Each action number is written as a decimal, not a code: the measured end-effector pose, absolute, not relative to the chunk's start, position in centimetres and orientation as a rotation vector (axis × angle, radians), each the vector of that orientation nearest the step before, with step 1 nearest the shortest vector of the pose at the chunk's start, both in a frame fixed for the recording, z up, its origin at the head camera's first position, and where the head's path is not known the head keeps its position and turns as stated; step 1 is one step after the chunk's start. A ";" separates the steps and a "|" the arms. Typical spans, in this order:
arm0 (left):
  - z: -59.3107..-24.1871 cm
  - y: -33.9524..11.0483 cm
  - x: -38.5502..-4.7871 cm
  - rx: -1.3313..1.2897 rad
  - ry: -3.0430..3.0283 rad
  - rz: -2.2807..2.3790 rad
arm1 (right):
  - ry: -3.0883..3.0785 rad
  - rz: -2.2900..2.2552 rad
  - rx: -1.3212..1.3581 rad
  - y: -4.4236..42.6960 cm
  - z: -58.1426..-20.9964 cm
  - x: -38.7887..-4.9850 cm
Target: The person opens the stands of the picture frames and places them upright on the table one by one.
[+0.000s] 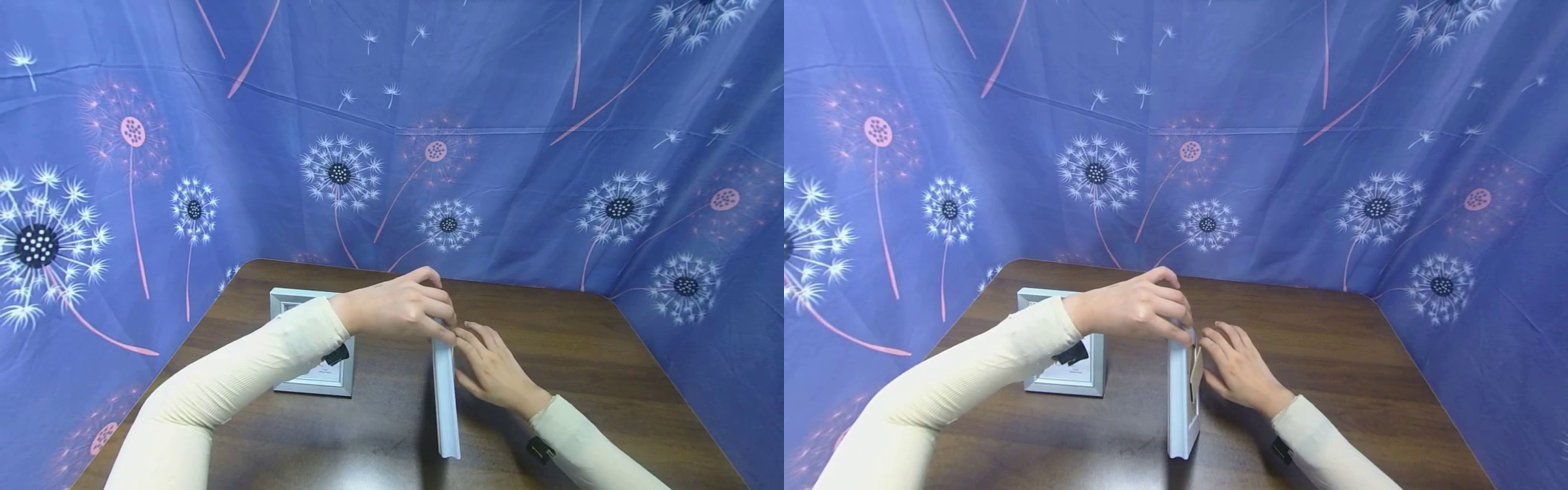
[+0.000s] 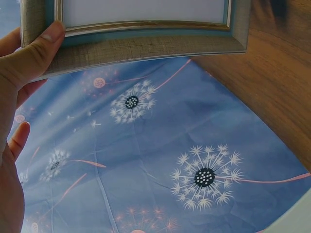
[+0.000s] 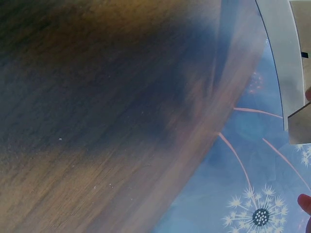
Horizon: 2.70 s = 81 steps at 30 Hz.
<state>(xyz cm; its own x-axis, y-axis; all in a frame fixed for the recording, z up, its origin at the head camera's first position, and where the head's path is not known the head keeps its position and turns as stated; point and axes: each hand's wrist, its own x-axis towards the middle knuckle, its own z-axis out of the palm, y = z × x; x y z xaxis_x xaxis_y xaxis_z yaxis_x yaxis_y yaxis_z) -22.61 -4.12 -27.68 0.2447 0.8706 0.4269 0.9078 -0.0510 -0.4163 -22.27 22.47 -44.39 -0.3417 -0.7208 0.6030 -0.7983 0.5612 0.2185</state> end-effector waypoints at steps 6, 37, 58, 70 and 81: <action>-27.8 -4.1 -22.6 -1.911 -1.626 -0.076 | -2.154 0.148 1.204 22.6 -44.3 -22.1; -28.1 -4.6 -22.8 -1.896 -1.648 -0.036 | -2.157 0.074 1.191 23.7 -43.9 -21.8; -28.0 -4.6 -22.7 -1.894 -1.672 -0.020 | -2.139 0.081 1.177 24.4 -43.2 -21.4; -28.0 -4.6 -22.5 -1.899 -1.687 -0.023 | -2.137 0.103 1.176 24.8 -43.2 -21.3; -28.1 -4.3 -22.4 -1.904 -1.676 -0.014 | -2.114 0.113 1.168 24.7 -43.5 -21.2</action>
<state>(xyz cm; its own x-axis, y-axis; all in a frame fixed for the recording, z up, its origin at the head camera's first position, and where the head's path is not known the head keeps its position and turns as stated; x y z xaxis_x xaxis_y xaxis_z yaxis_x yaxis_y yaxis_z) -22.44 -4.34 -28.10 0.2042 0.9008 0.3831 0.9070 -0.0269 -0.4203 -21.18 24.75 -43.49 -0.3409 -0.7080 0.6184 -0.7698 0.5878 0.2486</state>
